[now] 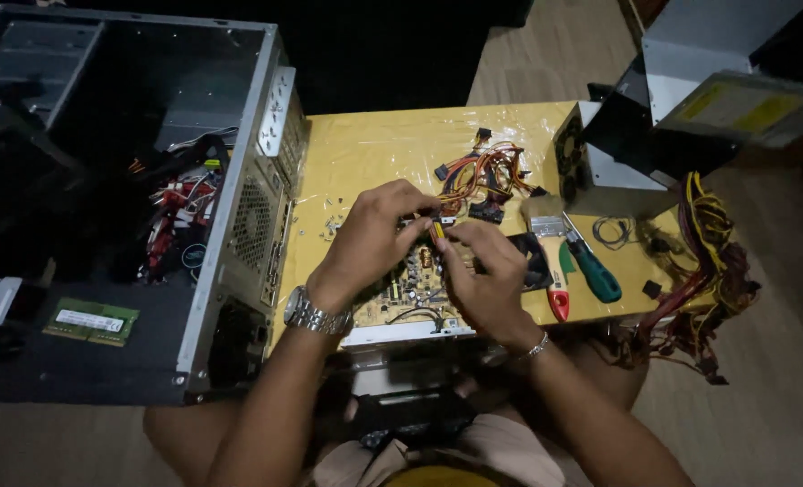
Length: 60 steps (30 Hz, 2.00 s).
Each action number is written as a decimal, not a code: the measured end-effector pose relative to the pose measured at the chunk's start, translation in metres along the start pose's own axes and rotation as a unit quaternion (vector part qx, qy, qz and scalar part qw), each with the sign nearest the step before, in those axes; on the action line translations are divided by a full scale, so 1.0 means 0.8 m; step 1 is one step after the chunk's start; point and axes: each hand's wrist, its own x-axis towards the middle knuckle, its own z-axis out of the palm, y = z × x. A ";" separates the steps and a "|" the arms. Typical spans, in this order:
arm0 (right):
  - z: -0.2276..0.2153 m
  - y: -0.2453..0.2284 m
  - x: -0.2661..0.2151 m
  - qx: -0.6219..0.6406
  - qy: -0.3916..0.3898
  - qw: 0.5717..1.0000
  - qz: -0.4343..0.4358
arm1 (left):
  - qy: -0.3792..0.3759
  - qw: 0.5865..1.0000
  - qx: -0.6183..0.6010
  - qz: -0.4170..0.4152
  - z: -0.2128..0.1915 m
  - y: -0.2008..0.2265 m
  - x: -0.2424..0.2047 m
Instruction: The person cleans a circuit board with a brush, then connects various wires to it. They use a screwdriver to tighten screws on the board and handle a small fan component.
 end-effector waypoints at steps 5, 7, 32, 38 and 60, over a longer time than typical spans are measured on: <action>0.007 -0.003 0.002 0.003 0.008 1.000 -0.012 | -0.026 0.999 0.016 -0.014 -0.005 0.008 0.000; 0.007 -0.006 0.003 0.013 0.002 1.000 -0.015 | -0.032 0.999 0.011 -0.022 -0.006 0.005 0.000; 0.015 -0.005 -0.005 -0.295 -0.066 0.938 -0.169 | -0.093 0.992 0.089 -0.007 0.004 -0.007 0.012; 0.024 -0.016 -0.012 -0.213 -0.071 0.974 -0.020 | -0.087 0.990 0.108 0.001 0.004 -0.008 0.010; 0.010 -0.002 -0.020 -0.180 -0.122 0.976 -0.007 | -0.086 0.992 0.075 -0.049 0.009 -0.011 0.021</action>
